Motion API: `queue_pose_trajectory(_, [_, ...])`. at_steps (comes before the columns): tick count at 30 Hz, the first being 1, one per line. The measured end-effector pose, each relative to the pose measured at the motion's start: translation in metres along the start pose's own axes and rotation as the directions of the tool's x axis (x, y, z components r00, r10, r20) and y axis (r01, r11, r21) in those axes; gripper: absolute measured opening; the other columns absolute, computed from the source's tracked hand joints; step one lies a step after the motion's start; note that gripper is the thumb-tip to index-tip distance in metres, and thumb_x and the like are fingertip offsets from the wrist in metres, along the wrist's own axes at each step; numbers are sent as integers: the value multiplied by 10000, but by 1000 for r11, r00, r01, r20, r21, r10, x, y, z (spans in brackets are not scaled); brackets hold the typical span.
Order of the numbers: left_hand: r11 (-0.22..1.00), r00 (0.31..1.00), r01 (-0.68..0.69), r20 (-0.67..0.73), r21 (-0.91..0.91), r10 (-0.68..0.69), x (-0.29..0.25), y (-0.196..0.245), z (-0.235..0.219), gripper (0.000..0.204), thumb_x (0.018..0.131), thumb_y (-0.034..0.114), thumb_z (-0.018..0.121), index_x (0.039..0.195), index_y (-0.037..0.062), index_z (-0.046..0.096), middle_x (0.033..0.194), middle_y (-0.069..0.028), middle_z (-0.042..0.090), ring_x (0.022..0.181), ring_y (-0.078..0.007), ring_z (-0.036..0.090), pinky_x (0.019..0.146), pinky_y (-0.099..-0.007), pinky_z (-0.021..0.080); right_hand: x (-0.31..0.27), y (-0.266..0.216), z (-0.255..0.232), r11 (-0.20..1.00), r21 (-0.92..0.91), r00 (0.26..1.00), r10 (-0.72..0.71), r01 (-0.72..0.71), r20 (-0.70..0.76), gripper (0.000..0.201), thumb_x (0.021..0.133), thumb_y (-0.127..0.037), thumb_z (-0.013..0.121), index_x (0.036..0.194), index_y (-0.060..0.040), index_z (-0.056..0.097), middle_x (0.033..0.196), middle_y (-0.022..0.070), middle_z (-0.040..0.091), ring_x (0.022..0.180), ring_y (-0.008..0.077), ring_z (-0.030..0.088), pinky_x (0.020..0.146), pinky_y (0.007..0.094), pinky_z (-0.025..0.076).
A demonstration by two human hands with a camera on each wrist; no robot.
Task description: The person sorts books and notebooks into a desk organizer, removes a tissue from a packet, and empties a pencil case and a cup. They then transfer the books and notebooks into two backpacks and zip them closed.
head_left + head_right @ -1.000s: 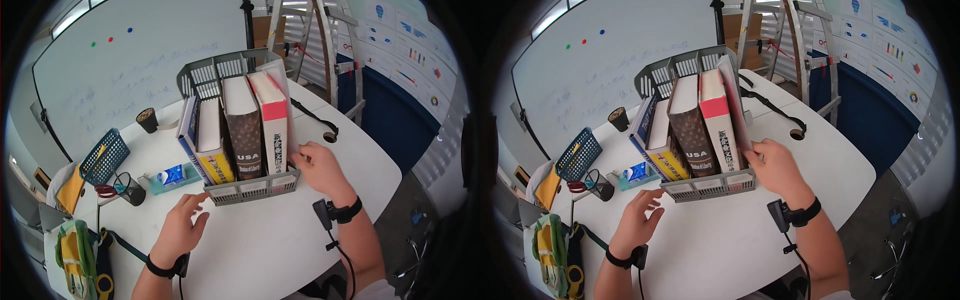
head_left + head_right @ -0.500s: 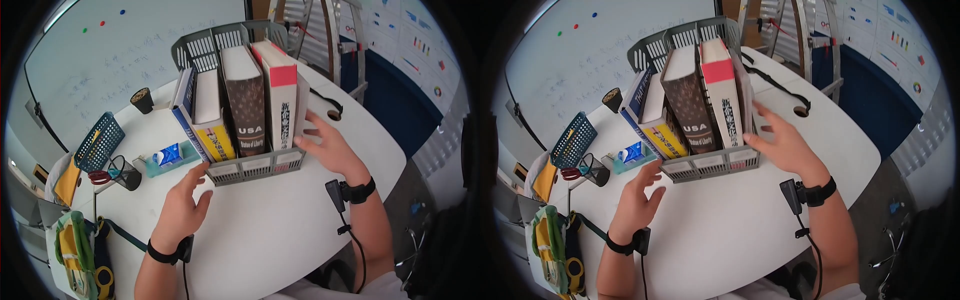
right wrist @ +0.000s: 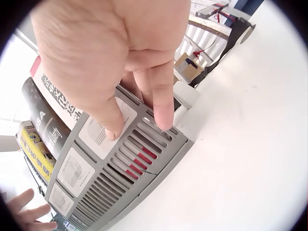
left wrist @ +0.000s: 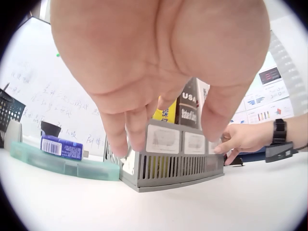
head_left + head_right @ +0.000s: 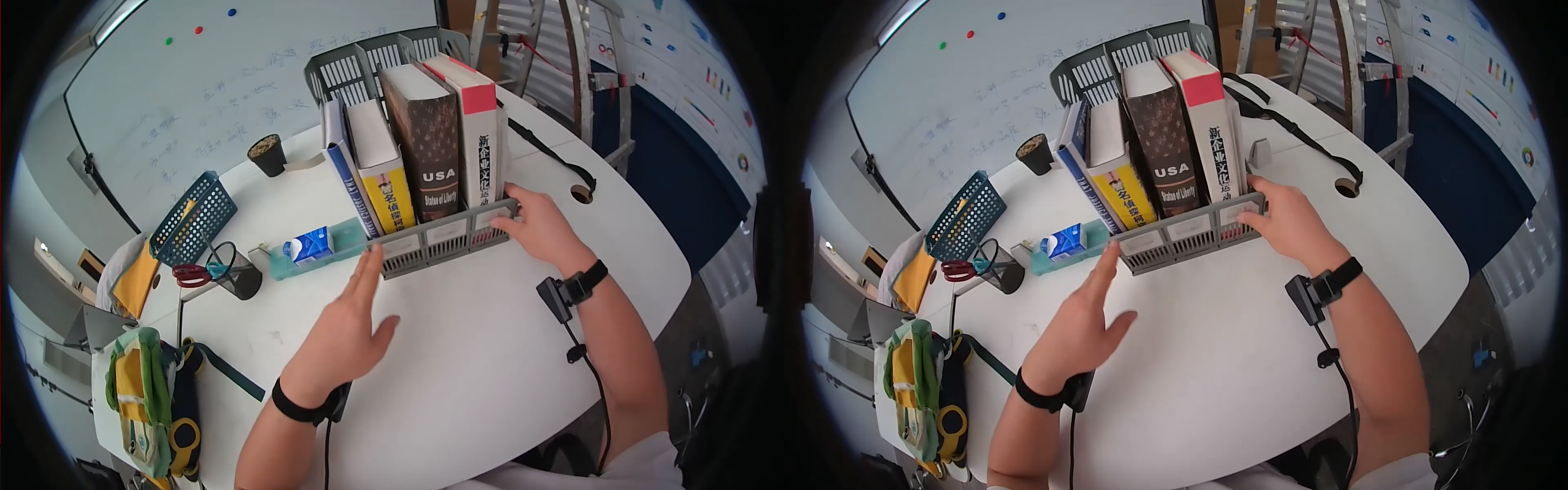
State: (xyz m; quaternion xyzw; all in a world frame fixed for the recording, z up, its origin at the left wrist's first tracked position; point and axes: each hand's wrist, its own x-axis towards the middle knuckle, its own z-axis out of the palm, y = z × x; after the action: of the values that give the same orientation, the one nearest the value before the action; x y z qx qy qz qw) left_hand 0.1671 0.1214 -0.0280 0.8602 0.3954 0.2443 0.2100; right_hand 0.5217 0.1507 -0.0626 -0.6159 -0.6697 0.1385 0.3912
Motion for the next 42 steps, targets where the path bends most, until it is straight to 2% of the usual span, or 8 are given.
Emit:
queue_pose_trajectory(17, [910, 914, 400, 24, 108, -404, -113, -50, -65, 614, 854, 98, 823, 1439, 71, 638, 1521, -221, 587, 1271, -443, 667, 1042, -446, 575, 75, 27, 25, 995, 2, 994, 104, -104, -13, 407, 903, -142, 824, 1233, -7, 628, 1007, 203, 755, 940, 350, 754, 844, 432, 576])
queue_pose_trajectory(19, [923, 927, 373, 0, 93, -375, -114, -54, -65, 599, 850, 77, 821, 1422, 57, 645, 1502, -212, 605, 1238, -414, 686, 1020, -433, 580, 64, 16, 38, 932, -336, 833, -291, 136, -470, 390, 890, -69, 794, 1234, -17, 617, 1091, 161, 715, 1043, 327, 722, 916, 407, 565])
queue_pose_trajectory(20, [935, 938, 345, -8, 83, -346, -116, -56, -64, 583, 846, 57, 818, 1405, 44, 652, 1483, -202, 624, 1206, -385, 705, 999, -421, 586, 58, -7, 32, 975, -212, 832, -171, 66, -528, 359, 871, -32, 775, 1197, -22, 626, 1105, 127, 671, 1086, 313, 689, 973, 394, 552])
queue_pose_trajectory(23, [953, 956, 292, 5, 83, -293, -118, -59, -63, 540, 860, 63, 806, 1383, 45, 670, 1412, -186, 674, 1202, -380, 703, 1000, -408, 584, 37, -61, 30, 969, -1, 946, -240, 245, -220, 361, 859, -43, 780, 1184, -14, 626, 1084, 114, 681, 1052, 313, 690, 998, 402, 552])
queue_pose_trajectory(26, [971, 974, 225, 11, 76, -226, -122, -71, -63, 494, 873, 70, 794, 1356, 49, 691, 1346, -176, 710, 1180, -374, 704, 976, -404, 588, 36, -126, 84, 883, 158, 839, -470, 443, 274, 434, 897, -137, 785, 1282, -21, 622, 1226, 162, 689, 1173, 345, 674, 1077, 430, 526])
queue_pose_trajectory(34, [961, 961, 275, 17, -1, -275, -143, -86, -84, 371, 892, 99, 784, 1253, 30, 740, 1117, -147, 777, 998, -324, 743, 804, -373, 601, 69, -158, 225, 944, -47, 903, -296, 325, 312, 779, 904, -247, 795, 1564, 8, 468, 1531, 273, 535, 1495, 480, 404, 1239, 515, 377])
queue_pose_trajectory(39, [824, 817, 565, -161, 37, -553, -147, -101, -96, 214, 906, 113, 789, 1086, 2, 757, 937, -136, 764, 796, -235, 756, 725, -338, 579, 53, -156, 205, 885, -47, 866, -442, 464, 233, 629, 824, -106, 781, 1413, -2, 586, 1162, 173, 605, 1147, 332, 601, 988, 421, 526])
queue_pose_trajectory(42, [924, 872, 381, -321, -30, -369, -142, -89, -86, 197, 888, 78, 801, 1064, 4, 753, 905, -122, 733, 800, -245, 739, 742, -339, 574, 11, -179, 177, 925, 220, 878, -366, 309, 309, 511, 819, -72, 752, 1304, -35, 596, 1168, 156, 590, 1003, 312, 643, 881, 400, 554])
